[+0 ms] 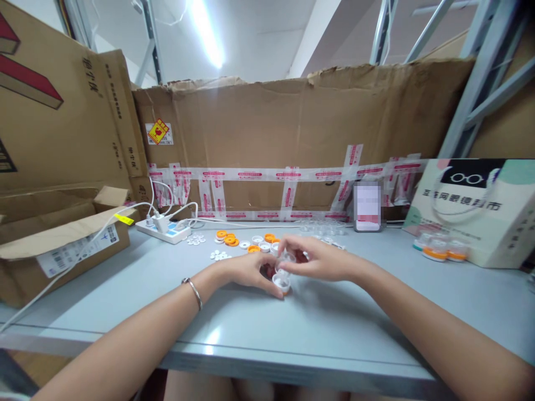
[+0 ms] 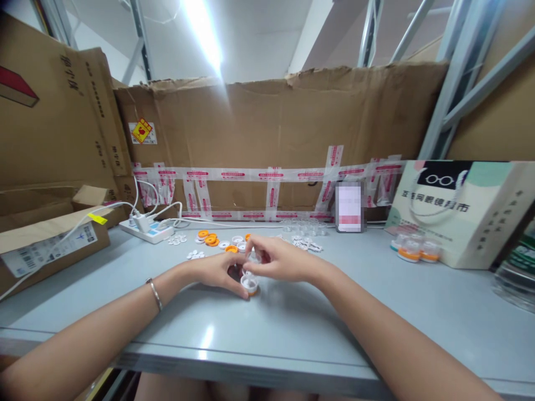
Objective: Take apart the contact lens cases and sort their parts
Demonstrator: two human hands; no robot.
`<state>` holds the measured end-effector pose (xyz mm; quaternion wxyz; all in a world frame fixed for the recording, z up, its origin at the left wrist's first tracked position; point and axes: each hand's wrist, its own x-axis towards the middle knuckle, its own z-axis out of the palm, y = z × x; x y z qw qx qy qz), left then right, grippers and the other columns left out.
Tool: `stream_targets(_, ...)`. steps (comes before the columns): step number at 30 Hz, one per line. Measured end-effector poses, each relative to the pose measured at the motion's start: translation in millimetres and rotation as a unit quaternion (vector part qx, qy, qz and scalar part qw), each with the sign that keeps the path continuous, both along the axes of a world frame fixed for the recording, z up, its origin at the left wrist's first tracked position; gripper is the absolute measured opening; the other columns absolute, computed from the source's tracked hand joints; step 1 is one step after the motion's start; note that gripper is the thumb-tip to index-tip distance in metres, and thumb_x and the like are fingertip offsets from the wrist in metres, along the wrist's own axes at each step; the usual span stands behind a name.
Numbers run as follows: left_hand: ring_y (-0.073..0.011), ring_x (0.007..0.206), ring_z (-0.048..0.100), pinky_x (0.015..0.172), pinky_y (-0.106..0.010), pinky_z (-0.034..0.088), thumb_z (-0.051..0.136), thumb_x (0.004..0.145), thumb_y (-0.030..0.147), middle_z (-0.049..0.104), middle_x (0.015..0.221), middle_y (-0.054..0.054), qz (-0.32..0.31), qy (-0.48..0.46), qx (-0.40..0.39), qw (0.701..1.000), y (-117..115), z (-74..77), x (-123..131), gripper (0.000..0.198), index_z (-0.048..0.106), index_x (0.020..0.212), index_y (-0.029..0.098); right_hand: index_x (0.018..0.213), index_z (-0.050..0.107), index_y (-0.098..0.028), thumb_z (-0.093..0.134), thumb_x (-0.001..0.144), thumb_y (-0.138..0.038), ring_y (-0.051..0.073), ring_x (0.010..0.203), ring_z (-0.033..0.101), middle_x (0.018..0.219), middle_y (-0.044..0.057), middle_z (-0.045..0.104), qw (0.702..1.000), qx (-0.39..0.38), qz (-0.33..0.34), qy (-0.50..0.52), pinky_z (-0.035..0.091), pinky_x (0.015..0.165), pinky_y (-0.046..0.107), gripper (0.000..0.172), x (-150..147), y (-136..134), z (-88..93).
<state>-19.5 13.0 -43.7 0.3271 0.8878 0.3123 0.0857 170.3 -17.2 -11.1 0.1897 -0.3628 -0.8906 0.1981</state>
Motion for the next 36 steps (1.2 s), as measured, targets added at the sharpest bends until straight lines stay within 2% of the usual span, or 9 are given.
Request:
stream_targets(4,-0.0103,0.07,0.043,0.059,-0.019,0.032,0.068,0.056,0.044,0.048,0.077,0.002,0.006,-0.006,-0.018,1.0,-1,0.6,-1,0.041,0.055,0.085,0.018,0.096,0.045,-0.019,0.048,0.076,-0.044,0.012,0.062,0.049,0.071,-0.001,0.055,0.978,0.081,-0.152,0.114,0.038,0.057,0.024,0.032,27,24,2.9)
stream_targets(6,-0.0107,0.072,0.043,0.06,-0.019,0.032,0.068,0.056,0.045,0.048,0.079,0.002,0.01,-0.005,-0.024,1.0,-1,0.4,-1,0.042,0.054,0.085,0.018,0.093,0.047,-0.019,0.052,0.073,-0.045,0.014,0.067,0.052,0.08,0.003,0.059,0.948,0.125,-0.261,0.136,0.039,0.06,0.026,0.033,45,43,-3.2)
stream_targets(9,-0.011,0.073,0.043,0.061,-0.02,0.032,0.068,0.056,0.046,0.049,0.079,0.002,0.013,-0.005,-0.029,0.999,-2,-0.2,-1,0.042,0.054,0.085,0.019,0.091,0.05,-0.019,0.054,0.072,-0.039,0.017,0.077,0.055,0.089,0.005,0.061,0.922,0.157,-0.333,0.123,0.04,0.068,0.029,0.028,68,73,-19.8)
stream_targets(15,-0.0102,0.07,0.043,0.06,-0.02,0.032,0.068,0.055,0.046,0.048,0.077,0.002,0.016,-0.008,-0.034,0.999,-1,-2.0,0,0.043,0.053,0.084,0.019,0.093,0.058,-0.017,0.053,0.073,-0.033,0.02,0.087,0.053,0.093,0.008,0.06,0.907,0.179,-0.381,-0.002,0.038,0.073,0.03,0.026,77,112,-46.8)
stream_targets(20,-0.0095,0.069,0.042,0.059,-0.019,0.032,0.068,0.058,0.044,0.047,0.077,0.003,0.012,-0.018,-0.041,0.999,0,-4.4,1,0.04,0.053,0.085,0.018,0.096,0.059,-0.021,0.053,0.073,-0.036,0.024,0.09,0.049,0.091,0.006,0.06,0.892,0.173,-0.412,-0.067,0.033,0.071,0.032,0.029,69,118,-55.7)
stream_targets(25,-0.0096,0.069,0.043,0.059,-0.019,0.032,0.068,0.058,0.043,0.048,0.077,0.002,0.01,-0.021,-0.041,0.999,0,-4.5,1,0.04,0.052,0.085,0.018,0.098,0.059,-0.02,0.052,0.073,-0.031,0.026,0.092,0.048,0.092,0.008,0.061,0.891,0.168,-0.417,-0.065,0.032,0.073,0.035,0.028,66,116,-61.7)
stream_targets(33,-0.0099,0.07,0.043,0.059,-0.019,0.032,0.067,0.059,0.04,0.049,0.077,0.002,0.014,-0.016,-0.039,0.999,-3,-0.5,2,0.036,0.053,0.084,0.018,0.096,0.057,-0.017,0.041,0.078,-0.022,0.021,0.088,0.05,0.093,0.007,0.061,0.894,0.17,-0.414,-0.001,0.035,0.073,0.032,0.025,60,106,-43.9)
stream_targets(35,-0.0099,0.07,0.043,0.06,-0.019,0.033,0.067,0.059,0.04,0.049,0.077,0.002,0.014,-0.015,-0.035,0.999,-3,-0.9,1,0.036,0.053,0.084,0.018,0.09,0.057,-0.016,0.04,0.079,-0.028,0.015,0.076,0.052,0.083,0.004,0.061,0.919,0.146,-0.366,0.031,0.037,0.067,0.026,0.023,49,91,-34.2)
stream_targets(36,-0.0099,0.07,0.043,0.06,-0.019,0.033,0.067,0.059,0.041,0.049,0.077,0.002,0.013,-0.014,-0.03,0.999,-2,-1.3,1,0.037,0.053,0.084,0.018,0.086,0.056,-0.015,0.042,0.079,-0.033,0.013,0.07,0.051,0.078,0.003,0.06,0.942,0.107,-0.31,0.065,0.038,0.063,0.024,0.024,41,81,-29.4)
